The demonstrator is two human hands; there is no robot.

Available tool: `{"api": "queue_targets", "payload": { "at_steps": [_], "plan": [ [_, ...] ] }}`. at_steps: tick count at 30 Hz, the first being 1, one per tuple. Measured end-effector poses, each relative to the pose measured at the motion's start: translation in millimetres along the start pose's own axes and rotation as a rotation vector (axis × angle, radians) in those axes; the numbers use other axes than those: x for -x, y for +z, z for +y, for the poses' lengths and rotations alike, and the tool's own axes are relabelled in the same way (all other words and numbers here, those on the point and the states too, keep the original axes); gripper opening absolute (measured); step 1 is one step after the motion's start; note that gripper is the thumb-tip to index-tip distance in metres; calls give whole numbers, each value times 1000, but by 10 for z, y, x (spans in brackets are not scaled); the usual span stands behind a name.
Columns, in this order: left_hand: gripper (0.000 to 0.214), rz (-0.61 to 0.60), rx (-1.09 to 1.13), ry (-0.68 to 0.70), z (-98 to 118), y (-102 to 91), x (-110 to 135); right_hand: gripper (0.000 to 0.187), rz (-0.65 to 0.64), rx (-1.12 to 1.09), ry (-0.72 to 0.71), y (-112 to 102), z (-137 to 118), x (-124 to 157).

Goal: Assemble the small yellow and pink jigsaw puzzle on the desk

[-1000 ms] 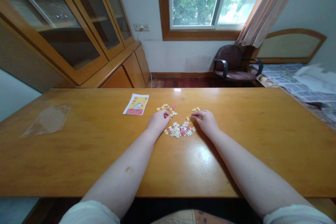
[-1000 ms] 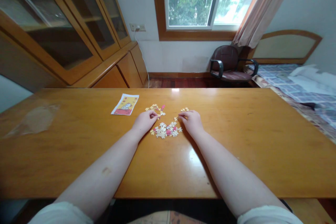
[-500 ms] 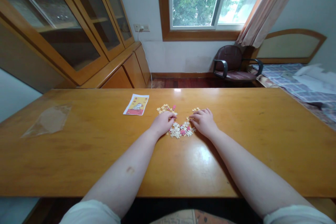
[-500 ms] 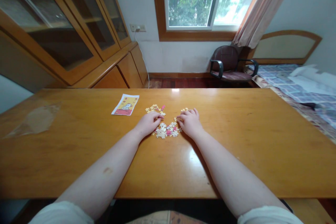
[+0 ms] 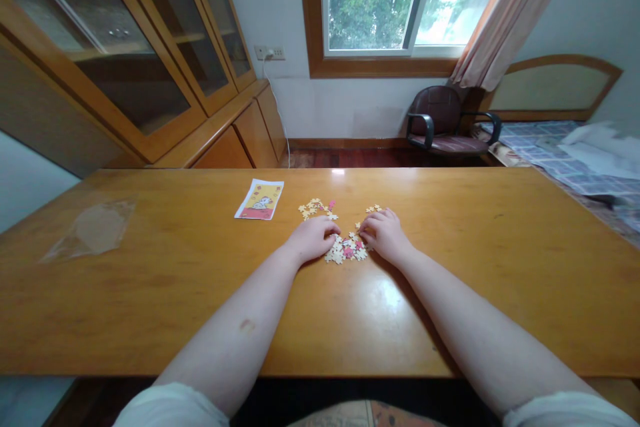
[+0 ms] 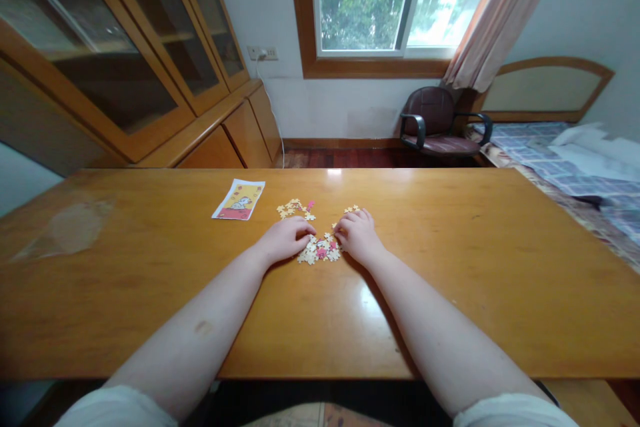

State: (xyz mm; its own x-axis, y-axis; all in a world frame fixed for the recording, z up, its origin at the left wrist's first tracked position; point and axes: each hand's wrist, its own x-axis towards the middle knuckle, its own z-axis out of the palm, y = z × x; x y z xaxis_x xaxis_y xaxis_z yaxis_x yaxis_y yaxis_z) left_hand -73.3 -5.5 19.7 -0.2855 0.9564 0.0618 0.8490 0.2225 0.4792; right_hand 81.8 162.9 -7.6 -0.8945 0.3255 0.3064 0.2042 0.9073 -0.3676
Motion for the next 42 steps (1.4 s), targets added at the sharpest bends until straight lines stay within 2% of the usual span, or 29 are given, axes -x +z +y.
{"api": "queue_targets", "payload": {
  "at_steps": [5, 8, 12, 21, 24, 28, 33, 36, 42],
  "plan": [
    [21, -1, 26, -29, 1, 2, -11, 15, 40, 46, 130, -35, 56, 2],
    [19, 15, 52, -30, -14, 20, -17, 20, 26, 19, 51, -60, 20, 13],
    [18, 31, 82, -53, -48, 54, -26, 24, -82, 14, -122, -57, -74, 32],
    [19, 50, 149, -116, -106, 86, -40, 17, -135, 3, -89, -32, -102, 45],
    [19, 115, 195, -127, -112, 85, -46, 22, -147, 10, -82, -39, -113, 47],
    [19, 220, 103, -108, -114, 85, -53, 17, -154, 4, -82, -31, -127, 45],
    [19, 142, -36, -83, -115, 100, -63, 12, -104, -33, -82, -21, -122, 31],
    [21, 88, -81, -19, -108, 102, -68, 14, -78, -38, -75, -26, -102, 20],
    [25, 94, -114, 21, -70, 74, -44, 17, -72, -3, -75, -15, -60, 29]
  ]
}}
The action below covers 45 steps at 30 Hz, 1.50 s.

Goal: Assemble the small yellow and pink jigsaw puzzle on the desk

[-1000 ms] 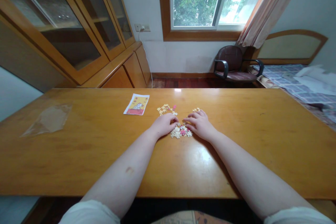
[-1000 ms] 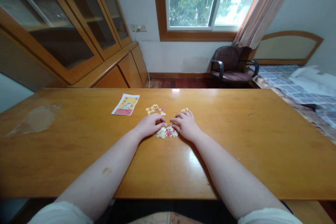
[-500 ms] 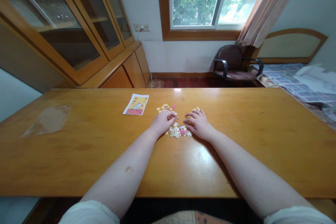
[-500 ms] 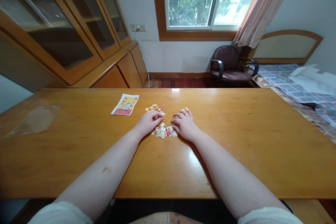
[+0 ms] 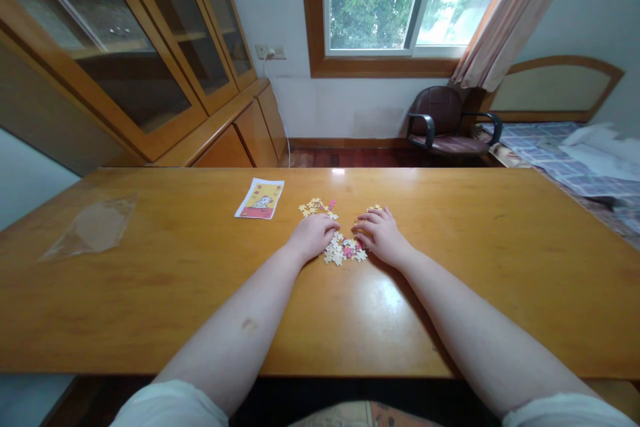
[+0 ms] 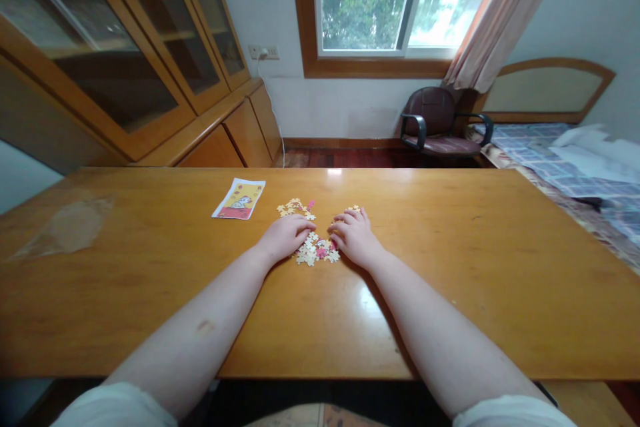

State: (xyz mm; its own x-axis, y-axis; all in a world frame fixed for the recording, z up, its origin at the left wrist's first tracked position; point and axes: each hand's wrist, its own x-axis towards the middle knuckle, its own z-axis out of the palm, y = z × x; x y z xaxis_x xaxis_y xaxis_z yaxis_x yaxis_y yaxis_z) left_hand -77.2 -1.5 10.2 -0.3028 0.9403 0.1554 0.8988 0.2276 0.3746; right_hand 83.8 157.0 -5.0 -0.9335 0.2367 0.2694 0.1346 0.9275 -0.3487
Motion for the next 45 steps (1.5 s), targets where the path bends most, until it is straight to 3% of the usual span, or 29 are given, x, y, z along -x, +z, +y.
{"api": "queue_targets", "payload": {
  "at_steps": [5, 10, 14, 18, 23, 29, 33, 41, 45],
  "plan": [
    [24, -19, -8, 12, 11, -34, 24, 16, -8, 25, 2, 46, 13, 5],
    [18, -31, 56, -61, -1, -23, 11, 10, 82, -50, -14, 37, 40, -30],
    [24, 73, 14, -100, -38, -8, 6, 10, 141, -38, 55, 24, 76, -36],
    [31, 134, -143, -154, -68, 15, 7, 13, 99, 27, 66, 7, 62, -19],
    [23, 123, -137, -146, -75, 61, 4, 21, 67, 6, 13, -59, -22, -8],
    [18, 146, -95, -131, -81, 77, -1, 44, -162, -84, -157, -103, -137, 16],
    [13, 163, -77, -139, -86, 70, -18, 48, -302, -111, -197, -131, -208, 32],
    [21, 223, -34, -213, -162, 72, -61, 48, -285, -91, -180, -131, -213, 34],
    [22, 205, 7, -56, -91, -7, -19, 50, -264, -45, -153, -99, -188, 43]
  ]
}}
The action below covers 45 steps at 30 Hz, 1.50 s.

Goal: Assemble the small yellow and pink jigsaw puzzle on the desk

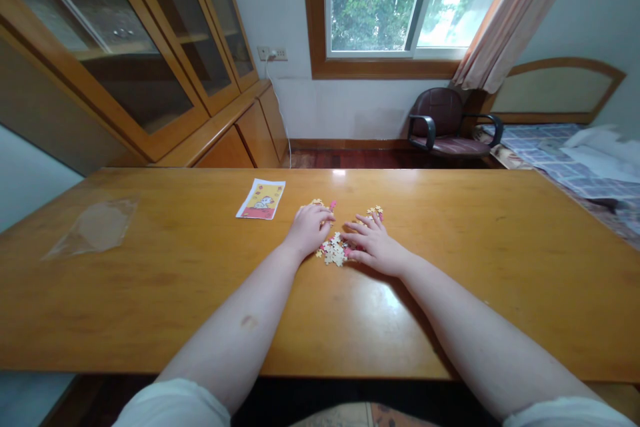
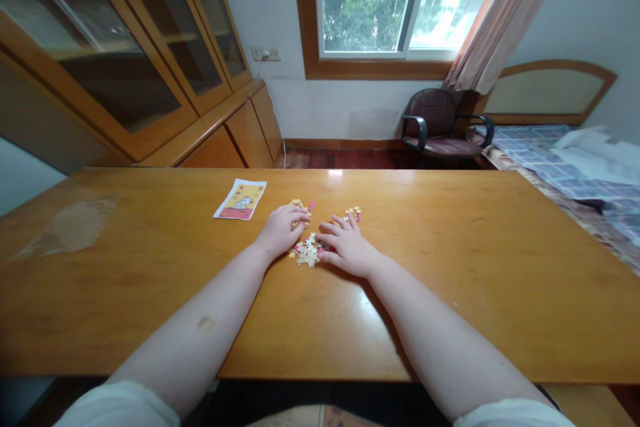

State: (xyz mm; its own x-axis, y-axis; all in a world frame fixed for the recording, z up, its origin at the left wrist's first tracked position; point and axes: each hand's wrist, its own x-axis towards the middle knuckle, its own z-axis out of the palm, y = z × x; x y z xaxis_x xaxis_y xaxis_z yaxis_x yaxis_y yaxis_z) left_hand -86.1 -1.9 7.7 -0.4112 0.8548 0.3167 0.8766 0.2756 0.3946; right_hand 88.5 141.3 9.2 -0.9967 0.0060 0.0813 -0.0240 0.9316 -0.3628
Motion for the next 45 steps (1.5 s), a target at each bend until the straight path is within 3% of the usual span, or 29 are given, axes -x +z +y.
{"api": "queue_targets", "payload": {
  "at_steps": [4, 8, 13, 21, 29, 38, 45],
  "plan": [
    [22, -154, -8, 157, 91, -104, 40, 47, 18, 46, 20, 22, 12, 0],
    [22, -236, -19, 182, 106, -146, 61, 36, 91, 30, 72, 2, 34, -12],
    [26, -235, -6, 182, 76, -144, 72, 25, 253, 52, 142, 38, 130, -39],
    [14, -245, 29, 173, 81, -109, 59, 15, 269, 66, 139, 124, 196, -67],
    [6, -212, 97, 98, 70, -8, 26, 9, 398, -55, 94, 106, 267, -89],
    [14, -181, 2, 86, 119, 19, 15, 21, 295, -2, 94, 36, 160, -39],
    [30, -125, -38, 60, 65, -23, 30, 37, 84, 68, 72, 36, 87, -2]
  ]
}}
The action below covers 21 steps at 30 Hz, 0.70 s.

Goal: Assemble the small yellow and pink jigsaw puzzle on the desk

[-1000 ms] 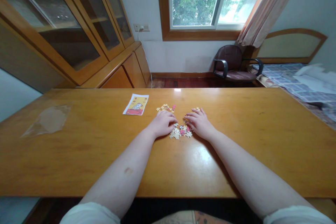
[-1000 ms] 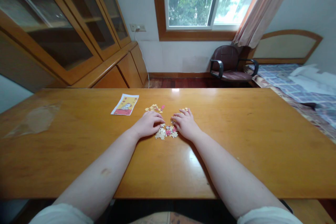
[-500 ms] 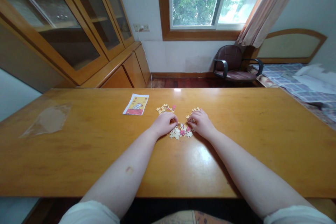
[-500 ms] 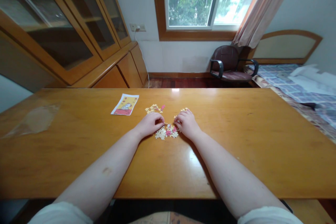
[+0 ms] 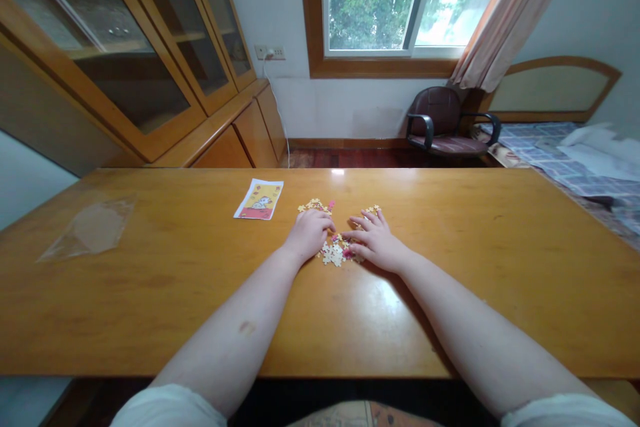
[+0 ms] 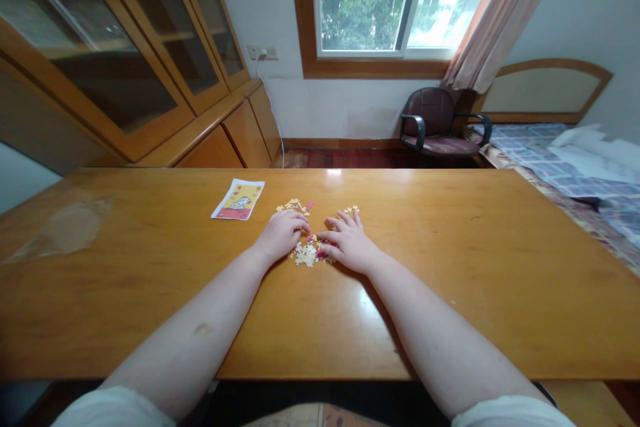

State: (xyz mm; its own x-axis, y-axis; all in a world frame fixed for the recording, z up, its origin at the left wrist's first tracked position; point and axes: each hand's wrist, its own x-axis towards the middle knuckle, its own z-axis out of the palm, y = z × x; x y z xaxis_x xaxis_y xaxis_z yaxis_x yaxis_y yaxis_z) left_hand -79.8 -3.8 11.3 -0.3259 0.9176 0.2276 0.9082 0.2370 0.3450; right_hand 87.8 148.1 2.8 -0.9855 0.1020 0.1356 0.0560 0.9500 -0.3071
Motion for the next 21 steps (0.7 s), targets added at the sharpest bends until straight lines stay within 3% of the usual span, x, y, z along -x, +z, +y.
{"api": "queue_targets", "payload": {
  "at_steps": [8, 14, 21],
  "plan": [
    [29, -54, -14, 11, -48, 43, 4, 46, 23, 53, 128, 10, 2, -5],
    [41, -59, -36, -31, -13, 66, 7, 45, 60, 38, 197, -16, 7, -15],
    [35, -46, -45, -57, -17, 91, 12, 42, -13, 38, 179, -31, 26, -15]
  ]
}}
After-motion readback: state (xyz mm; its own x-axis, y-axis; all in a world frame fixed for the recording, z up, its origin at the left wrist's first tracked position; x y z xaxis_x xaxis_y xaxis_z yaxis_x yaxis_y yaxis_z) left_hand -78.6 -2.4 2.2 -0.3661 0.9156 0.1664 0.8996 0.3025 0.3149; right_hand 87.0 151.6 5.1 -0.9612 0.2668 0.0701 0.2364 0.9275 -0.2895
